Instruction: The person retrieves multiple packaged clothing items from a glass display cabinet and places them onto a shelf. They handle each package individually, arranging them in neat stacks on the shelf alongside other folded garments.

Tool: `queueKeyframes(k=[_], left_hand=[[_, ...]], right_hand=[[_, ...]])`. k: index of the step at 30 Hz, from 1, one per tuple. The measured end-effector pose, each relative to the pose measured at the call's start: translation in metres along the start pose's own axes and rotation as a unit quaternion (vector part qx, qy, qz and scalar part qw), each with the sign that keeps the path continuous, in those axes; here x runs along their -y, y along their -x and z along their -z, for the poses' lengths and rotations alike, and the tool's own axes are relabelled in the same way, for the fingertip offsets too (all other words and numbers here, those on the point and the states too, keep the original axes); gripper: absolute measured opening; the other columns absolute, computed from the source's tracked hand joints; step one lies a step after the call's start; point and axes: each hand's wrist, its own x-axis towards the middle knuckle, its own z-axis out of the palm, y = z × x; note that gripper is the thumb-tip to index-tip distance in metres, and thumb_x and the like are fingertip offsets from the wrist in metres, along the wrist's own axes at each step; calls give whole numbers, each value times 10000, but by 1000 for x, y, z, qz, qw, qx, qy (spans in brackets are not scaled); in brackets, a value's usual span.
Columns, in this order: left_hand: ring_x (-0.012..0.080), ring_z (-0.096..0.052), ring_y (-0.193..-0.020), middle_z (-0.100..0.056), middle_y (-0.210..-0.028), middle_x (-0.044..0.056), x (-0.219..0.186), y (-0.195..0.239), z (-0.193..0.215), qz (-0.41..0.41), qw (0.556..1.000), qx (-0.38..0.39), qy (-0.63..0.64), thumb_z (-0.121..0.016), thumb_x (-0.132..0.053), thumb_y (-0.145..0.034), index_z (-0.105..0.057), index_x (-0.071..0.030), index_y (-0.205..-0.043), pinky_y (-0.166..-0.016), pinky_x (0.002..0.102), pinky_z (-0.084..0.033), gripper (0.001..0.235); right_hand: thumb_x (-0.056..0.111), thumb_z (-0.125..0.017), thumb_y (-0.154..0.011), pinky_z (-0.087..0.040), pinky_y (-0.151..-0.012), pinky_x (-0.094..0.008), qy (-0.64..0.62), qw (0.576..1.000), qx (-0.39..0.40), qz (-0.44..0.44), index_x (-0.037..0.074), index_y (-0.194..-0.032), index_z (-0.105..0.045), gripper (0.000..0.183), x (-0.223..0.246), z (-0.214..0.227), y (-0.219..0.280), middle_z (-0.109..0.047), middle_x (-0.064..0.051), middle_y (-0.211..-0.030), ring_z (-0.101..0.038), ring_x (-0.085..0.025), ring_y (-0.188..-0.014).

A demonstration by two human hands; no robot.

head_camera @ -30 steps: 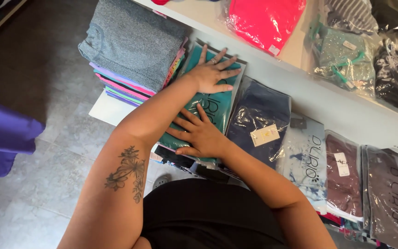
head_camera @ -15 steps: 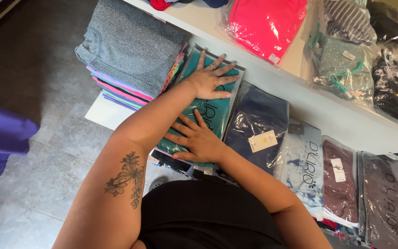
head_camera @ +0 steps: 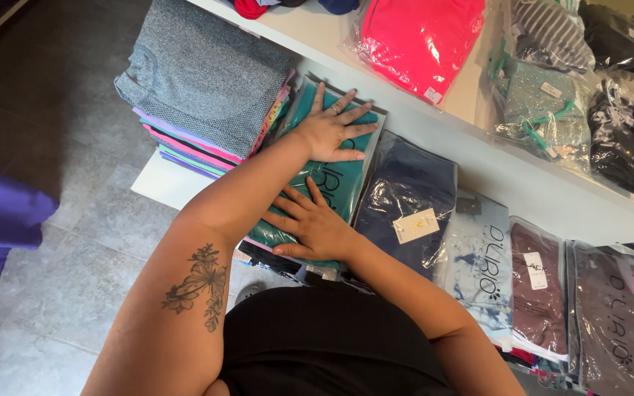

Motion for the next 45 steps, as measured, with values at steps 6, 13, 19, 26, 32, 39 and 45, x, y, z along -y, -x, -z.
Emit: queueKeyframes(k=[6, 13, 19, 26, 32, 39, 45], left_hand=[[361, -113, -1592, -222, -1729, -43, -1, 4, -9, -10, 999, -48, -21, -293, -868, -945, -284, -490, -1603, -1171, 801, 88, 758], [363, -122, -1591, -229, -1726, -46, 3, 0, -17, -10, 998, -49, -27, -292, -885, -927, -284, -495, -1598, -1163, 815, 77, 776], [363, -157, -1583, -231, -1722, -47, 2, -4, -11, -7, 1000, -28, -4, -312, -889, -929, -253, -526, -1594, -1173, 805, 66, 760], [362, -127, -1584, -193, -1726, -58, 3, -12, 11, 21, 996, 82, 11, -292, -922, -898, -248, -533, -1589, -1170, 790, 98, 794], [323, 16, -1592, -103, -1738, -15, -21, -4, 62, 44, 988, 139, 54, -144, -764, -937, -155, -425, -1624, -1141, 734, 187, 766], [364, -195, -1561, -371, -1660, 154, -37, 8, 74, -48, 984, -103, 139, -101, -495, -1084, -286, -221, -1619, -1203, 591, 84, 629], [318, -702, -1157, -746, -1175, 126, -77, 170, 112, -59, 875, -333, 346, -581, -172, -1091, -708, -65, -1275, -1030, 461, -542, 248]], right_hand=[[736, -489, -960, 6, -1240, -607, -32, 999, -8, 2, 328, -1544, -485, 713, -1, 4, -6, -453, -30, -1599, -275, -334, -1561], [745, -512, -945, 1, -1239, -601, -38, 999, -14, -2, 332, -1526, -514, 713, 0, 6, -7, -470, -21, -1588, -293, -321, -1556], [745, -487, -956, -25, -1238, -624, 18, 1000, -16, 4, 352, -1542, -480, 705, 5, 4, -2, -452, -27, -1596, -270, -336, -1561], [787, -458, -932, -82, -1226, -661, 69, 997, -32, 16, 363, -1538, -476, 740, 4, 2, -2, -475, -38, -1570, -320, -362, -1539], [787, -404, -944, -44, -1216, -692, 67, 997, 14, 22, 313, -1554, -454, 774, 1, 11, -2, -452, -63, -1602, -306, -377, -1546], [457, -318, -1138, -333, -1201, -497, -254, 962, -99, -33, 92, -1371, -598, 515, -19, 66, -4, -551, -161, -1428, -488, -326, -1371], [380, -631, -1043, -268, -1041, -813, 26, 982, -85, -166, 220, -1487, -594, 474, -60, 57, 62, -514, -132, -1535, -343, -476, -1462]])
